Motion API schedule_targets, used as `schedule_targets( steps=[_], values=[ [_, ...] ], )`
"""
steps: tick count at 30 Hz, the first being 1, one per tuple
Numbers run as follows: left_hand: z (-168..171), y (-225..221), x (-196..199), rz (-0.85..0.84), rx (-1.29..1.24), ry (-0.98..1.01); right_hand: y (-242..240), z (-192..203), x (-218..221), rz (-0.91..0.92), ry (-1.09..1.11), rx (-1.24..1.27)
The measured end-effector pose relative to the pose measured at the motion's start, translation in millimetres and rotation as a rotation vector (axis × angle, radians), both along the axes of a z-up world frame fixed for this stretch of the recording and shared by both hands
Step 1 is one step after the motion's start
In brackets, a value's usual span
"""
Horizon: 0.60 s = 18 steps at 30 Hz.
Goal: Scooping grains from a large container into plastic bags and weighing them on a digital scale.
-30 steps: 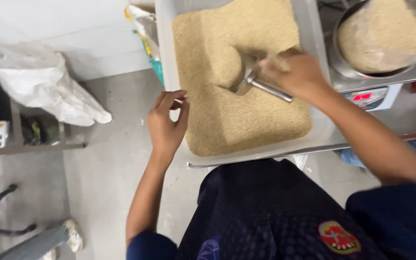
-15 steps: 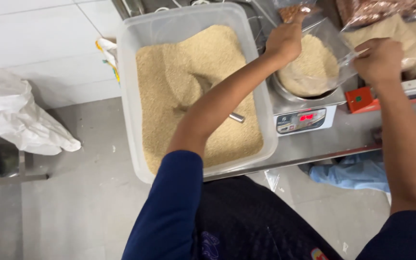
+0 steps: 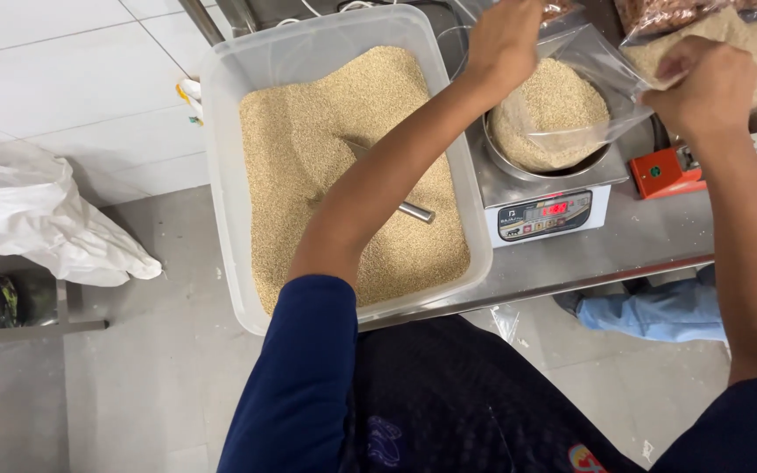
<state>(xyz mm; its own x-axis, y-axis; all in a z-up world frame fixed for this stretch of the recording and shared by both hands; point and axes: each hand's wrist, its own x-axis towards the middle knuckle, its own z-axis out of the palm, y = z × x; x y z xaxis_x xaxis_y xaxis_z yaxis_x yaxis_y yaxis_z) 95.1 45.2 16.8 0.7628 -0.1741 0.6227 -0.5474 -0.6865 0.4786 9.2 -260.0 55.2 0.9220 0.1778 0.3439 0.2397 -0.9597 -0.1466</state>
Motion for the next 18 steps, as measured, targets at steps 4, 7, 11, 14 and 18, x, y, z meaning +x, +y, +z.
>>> schedule_targets(
  steps=[4, 7, 11, 14, 18],
  values=[
    [-23.6, -22.2, 7.7, -0.094, 0.147, 0.061, 26.2, 6.1, -0.8, 0.243, 0.005, -0.037],
    [-11.1, -20.2, 0.5, -0.047, 0.207, 0.277, 25.2, -10.4, 18.1, 0.268, 0.053, -0.255],
    [-10.9, -24.5, 16.7, -0.054, 0.323, 0.355, 16.1, 7.5, 26.3, 0.267, 0.126, -0.37],
    [-14.1, -27.0, 26.3, -0.046, 0.279, 0.282, 14.7, 15.5, 27.5, 0.302, 0.155, -0.333],
    [6.6, -20.9, 17.1, -0.024, 0.221, 0.235, 20.5, 30.7, 21.1, 0.206, 0.206, -0.248]
  ],
)
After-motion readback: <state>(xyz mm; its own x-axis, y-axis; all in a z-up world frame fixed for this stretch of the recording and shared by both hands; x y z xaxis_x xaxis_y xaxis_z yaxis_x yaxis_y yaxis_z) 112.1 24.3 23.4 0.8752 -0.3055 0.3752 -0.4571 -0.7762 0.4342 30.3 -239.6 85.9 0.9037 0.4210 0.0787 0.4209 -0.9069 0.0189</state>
